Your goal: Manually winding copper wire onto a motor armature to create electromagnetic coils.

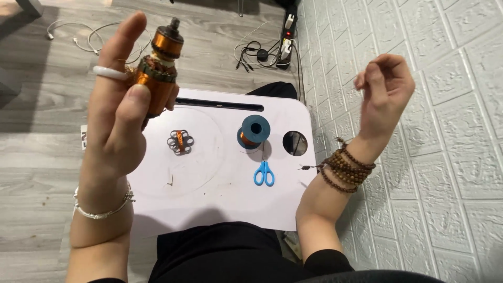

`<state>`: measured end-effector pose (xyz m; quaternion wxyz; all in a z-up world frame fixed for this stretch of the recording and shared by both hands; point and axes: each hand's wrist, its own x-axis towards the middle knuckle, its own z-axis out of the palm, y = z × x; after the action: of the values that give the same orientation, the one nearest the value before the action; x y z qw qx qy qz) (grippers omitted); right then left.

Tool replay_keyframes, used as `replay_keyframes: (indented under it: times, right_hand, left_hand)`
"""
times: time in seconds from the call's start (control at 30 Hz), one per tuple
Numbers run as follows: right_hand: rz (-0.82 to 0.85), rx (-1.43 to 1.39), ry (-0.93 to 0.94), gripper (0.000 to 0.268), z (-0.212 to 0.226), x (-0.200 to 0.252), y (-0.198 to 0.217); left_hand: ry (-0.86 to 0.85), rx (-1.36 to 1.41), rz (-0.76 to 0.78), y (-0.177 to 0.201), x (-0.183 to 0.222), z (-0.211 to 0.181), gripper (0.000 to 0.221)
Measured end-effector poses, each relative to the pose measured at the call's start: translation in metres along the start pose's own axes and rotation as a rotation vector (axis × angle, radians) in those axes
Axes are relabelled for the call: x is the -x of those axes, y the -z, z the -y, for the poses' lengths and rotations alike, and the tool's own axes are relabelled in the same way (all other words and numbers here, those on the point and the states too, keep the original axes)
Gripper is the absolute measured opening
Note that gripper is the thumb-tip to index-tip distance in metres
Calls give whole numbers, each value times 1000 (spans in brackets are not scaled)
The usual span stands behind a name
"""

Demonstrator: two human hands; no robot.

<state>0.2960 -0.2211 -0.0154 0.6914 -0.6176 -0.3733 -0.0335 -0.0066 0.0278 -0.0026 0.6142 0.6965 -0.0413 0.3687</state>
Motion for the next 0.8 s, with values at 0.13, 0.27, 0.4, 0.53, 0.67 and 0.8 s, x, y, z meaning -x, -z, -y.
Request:
replay_keyframes:
  times: [0.13, 0.27, 0.4, 0.53, 0.67, 0.8]
  right_hand:
    - [-228, 973, 100, 5, -106, -20, 69]
    - [19, 1168, -744, 15, -109, -12, 61]
    - [0, 928, -456, 22, -53, -15, 16]
    - [176, 370, 173, 12, 7, 7, -57]
    - [386, 90, 254, 19, 54, 49, -113]
    - [502, -66, -59, 29, 85, 77, -134]
  left_hand:
    - [84, 14, 4, 0, 1, -5, 65]
    - [84, 88, 66, -2, 1, -7, 59]
    - [100, 34, 84, -6, 0, -7, 60]
    - [105, 58, 95, -12, -2, -3, 61]
    - [114, 117, 99, -20, -1, -1, 63]
    - [125, 275, 82, -25, -3, 5, 67]
